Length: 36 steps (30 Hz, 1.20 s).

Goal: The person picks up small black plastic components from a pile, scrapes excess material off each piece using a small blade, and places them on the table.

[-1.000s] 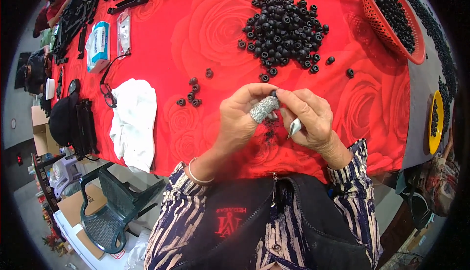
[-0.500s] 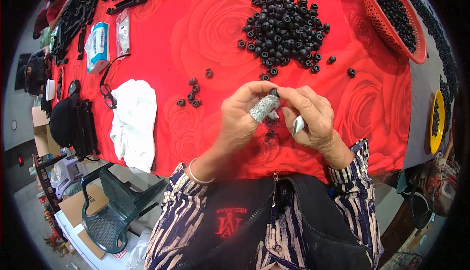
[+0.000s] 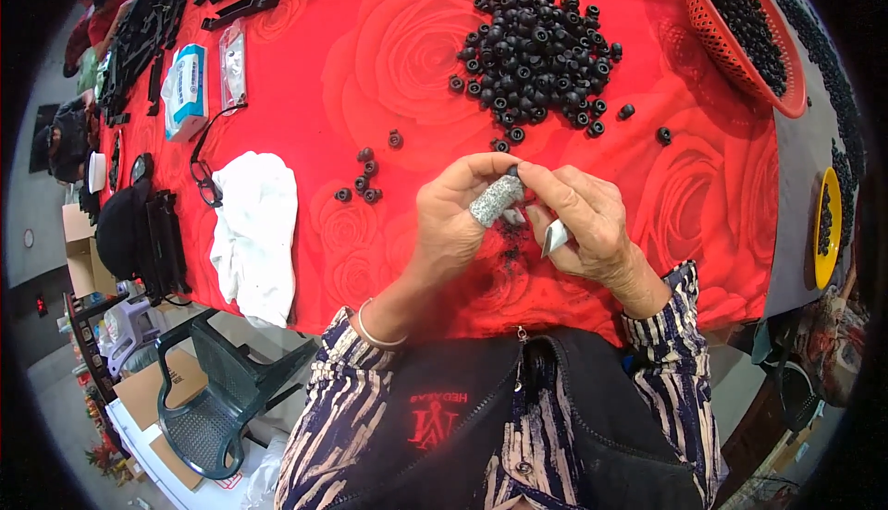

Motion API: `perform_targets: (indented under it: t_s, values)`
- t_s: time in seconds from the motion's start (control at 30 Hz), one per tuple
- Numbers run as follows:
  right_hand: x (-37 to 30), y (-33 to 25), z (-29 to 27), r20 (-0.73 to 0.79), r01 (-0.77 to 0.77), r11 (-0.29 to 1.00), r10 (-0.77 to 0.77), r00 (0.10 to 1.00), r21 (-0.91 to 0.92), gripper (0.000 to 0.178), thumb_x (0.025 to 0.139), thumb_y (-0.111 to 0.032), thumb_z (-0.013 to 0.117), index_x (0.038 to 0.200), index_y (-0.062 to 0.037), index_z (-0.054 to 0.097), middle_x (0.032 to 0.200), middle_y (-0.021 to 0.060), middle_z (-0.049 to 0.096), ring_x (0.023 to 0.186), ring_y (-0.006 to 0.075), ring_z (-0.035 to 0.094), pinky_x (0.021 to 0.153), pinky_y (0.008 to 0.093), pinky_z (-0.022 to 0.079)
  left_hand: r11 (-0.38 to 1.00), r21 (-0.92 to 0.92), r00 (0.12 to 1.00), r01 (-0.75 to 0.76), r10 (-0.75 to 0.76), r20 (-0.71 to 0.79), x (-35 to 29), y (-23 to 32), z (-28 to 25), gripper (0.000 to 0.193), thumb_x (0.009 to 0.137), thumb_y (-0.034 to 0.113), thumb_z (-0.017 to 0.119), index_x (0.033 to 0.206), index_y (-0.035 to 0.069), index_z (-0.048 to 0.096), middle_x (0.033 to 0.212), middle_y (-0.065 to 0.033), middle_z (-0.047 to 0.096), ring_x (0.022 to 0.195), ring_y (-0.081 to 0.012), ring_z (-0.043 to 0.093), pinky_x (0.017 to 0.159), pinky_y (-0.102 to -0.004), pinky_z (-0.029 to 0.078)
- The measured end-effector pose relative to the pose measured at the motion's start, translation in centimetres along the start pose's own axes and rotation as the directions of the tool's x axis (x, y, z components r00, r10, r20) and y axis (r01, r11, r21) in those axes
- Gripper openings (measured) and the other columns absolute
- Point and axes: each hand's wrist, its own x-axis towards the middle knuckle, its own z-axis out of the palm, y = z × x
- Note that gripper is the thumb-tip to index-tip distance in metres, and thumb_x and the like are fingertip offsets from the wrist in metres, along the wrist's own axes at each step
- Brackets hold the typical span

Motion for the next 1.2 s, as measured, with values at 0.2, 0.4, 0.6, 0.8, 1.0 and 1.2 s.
perform_targets:
  t_s: [0.2,0.4,0.6,0.8,1.0,1.2]
  values:
    - [-0.2,0.2,-0.5,0.023,-0.008,1.000,0.008,1.000,0.006,0.037,0.070,-0.008,0.066,0.105,0.0021,0.057,0.072,0.0104,0.054,0.056,0.0236,0.055,0.048,0.0340,0.043,0.999,-0.017,0.999,0.036,-0.036,-0.012,0.0,0.0,-0.1,0.024,0.085,0.002,0.057,0.107,-0.006,0.053,0.097,-0.0087,0.060,0.084,-0.0121,0.059,0.070,-0.0232,0.051]
    - [0.7,-0.6,-1.4,0.040,-0.242,0.970,0.242,0.969,-0.022,0.031,0.075,-0.012,0.064,0.101,0.0005,0.053,0.077,0.0137,0.057,0.064,0.0264,0.060,0.053,0.0337,0.045,0.997,-0.080,1.000,0.010,-0.009,0.002,0.0,0.2,0.0,0.023,0.086,0.005,0.057,0.107,-0.005,0.053,0.090,-0.0084,0.061,0.077,-0.0126,0.059,0.062,-0.0260,0.052]
    - [0.4,-0.4,-1.5,0.174,-0.462,0.859,0.432,0.885,0.219,0.026,0.080,-0.012,0.058,0.101,0.0000,0.050,0.078,0.0161,0.056,0.070,0.0297,0.060,0.060,0.0344,0.046,0.999,-0.050,1.000,0.014,-0.012,0.028,-0.2,0.4,0.1,0.022,0.086,0.003,0.056,0.106,-0.005,0.053,0.091,-0.0079,0.059,0.078,-0.0118,0.058,0.063,-0.0255,0.052]
    - [0.7,-0.4,-1.2,0.084,-0.367,0.912,0.358,0.930,0.181,0.020,0.078,-0.007,0.058,0.096,0.0003,0.052,0.075,0.0141,0.055,0.066,0.0285,0.058,0.058,0.0346,0.045,1.000,0.000,0.995,-0.002,0.002,0.103,-0.3,0.5,0.2,0.025,0.084,0.001,0.058,0.107,-0.006,0.052,0.093,-0.0082,0.057,0.078,-0.0119,0.057,0.064,-0.0253,0.052]
    - [0.8,-0.2,-1.2,0.074,-0.350,0.924,0.343,0.936,0.152,0.019,0.076,-0.005,0.059,0.093,0.0004,0.054,0.072,0.0135,0.053,0.063,0.0281,0.056,0.054,0.0352,0.044,1.000,0.019,0.996,0.006,-0.008,0.091,-0.2,0.6,0.2,0.025,0.084,0.000,0.058,0.107,-0.006,0.051,0.092,-0.0080,0.057,0.077,-0.0118,0.057,0.064,-0.0251,0.052]
    - [0.4,-0.1,-1.2,0.067,-0.315,0.942,0.309,0.949,0.116,0.020,0.074,-0.005,0.061,0.093,0.0012,0.055,0.070,0.0137,0.053,0.060,0.0288,0.054,0.052,0.0359,0.043,0.998,0.052,0.996,0.026,-0.031,0.084,-0.2,0.5,0.2,0.026,0.083,0.000,0.059,0.107,-0.006,0.051,0.092,-0.0081,0.057,0.076,-0.0115,0.057,0.064,-0.0242,0.050]
